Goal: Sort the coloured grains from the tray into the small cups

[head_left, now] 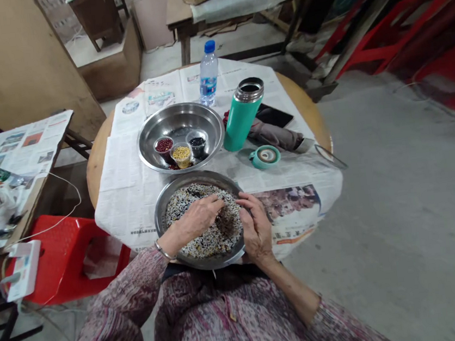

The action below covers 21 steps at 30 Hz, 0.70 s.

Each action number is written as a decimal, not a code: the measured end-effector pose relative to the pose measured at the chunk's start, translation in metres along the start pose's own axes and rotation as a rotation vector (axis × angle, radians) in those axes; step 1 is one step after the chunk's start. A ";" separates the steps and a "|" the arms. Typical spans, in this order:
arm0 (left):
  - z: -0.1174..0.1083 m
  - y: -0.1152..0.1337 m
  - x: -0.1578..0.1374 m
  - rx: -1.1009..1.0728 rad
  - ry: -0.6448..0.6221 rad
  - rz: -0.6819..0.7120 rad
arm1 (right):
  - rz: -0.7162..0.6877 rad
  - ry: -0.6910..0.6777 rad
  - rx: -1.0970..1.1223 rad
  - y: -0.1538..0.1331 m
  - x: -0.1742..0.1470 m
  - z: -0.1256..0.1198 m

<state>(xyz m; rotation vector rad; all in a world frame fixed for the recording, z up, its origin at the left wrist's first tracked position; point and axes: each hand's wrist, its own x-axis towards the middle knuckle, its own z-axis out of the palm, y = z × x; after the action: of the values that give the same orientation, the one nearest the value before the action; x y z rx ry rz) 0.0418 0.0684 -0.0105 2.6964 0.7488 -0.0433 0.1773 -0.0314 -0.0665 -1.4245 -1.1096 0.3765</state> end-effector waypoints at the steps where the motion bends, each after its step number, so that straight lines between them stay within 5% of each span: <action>1: -0.005 -0.001 -0.005 0.018 -0.012 -0.040 | -0.001 0.001 0.002 0.000 0.000 0.000; 6: -0.027 -0.003 -0.054 0.055 -0.092 -0.209 | 0.006 0.004 -0.001 0.001 0.000 0.000; 11: -0.027 0.012 -0.087 -0.017 -0.207 -0.118 | 0.000 -0.002 -0.006 0.002 0.001 0.000; 14: -0.015 0.022 -0.075 -0.017 -0.201 0.012 | -0.004 0.002 -0.016 0.002 0.001 0.000; 17: -0.003 0.018 -0.048 0.123 -0.067 0.092 | -0.003 0.002 -0.017 0.001 0.001 0.000; 21: -0.001 -0.004 -0.025 0.224 0.157 -0.063 | 0.016 -0.004 -0.012 0.000 0.001 0.000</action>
<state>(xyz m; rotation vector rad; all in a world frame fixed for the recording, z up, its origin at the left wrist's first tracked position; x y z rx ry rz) 0.0180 0.0592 -0.0079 2.9134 0.9260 0.0750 0.1779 -0.0304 -0.0657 -1.4444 -1.1057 0.3846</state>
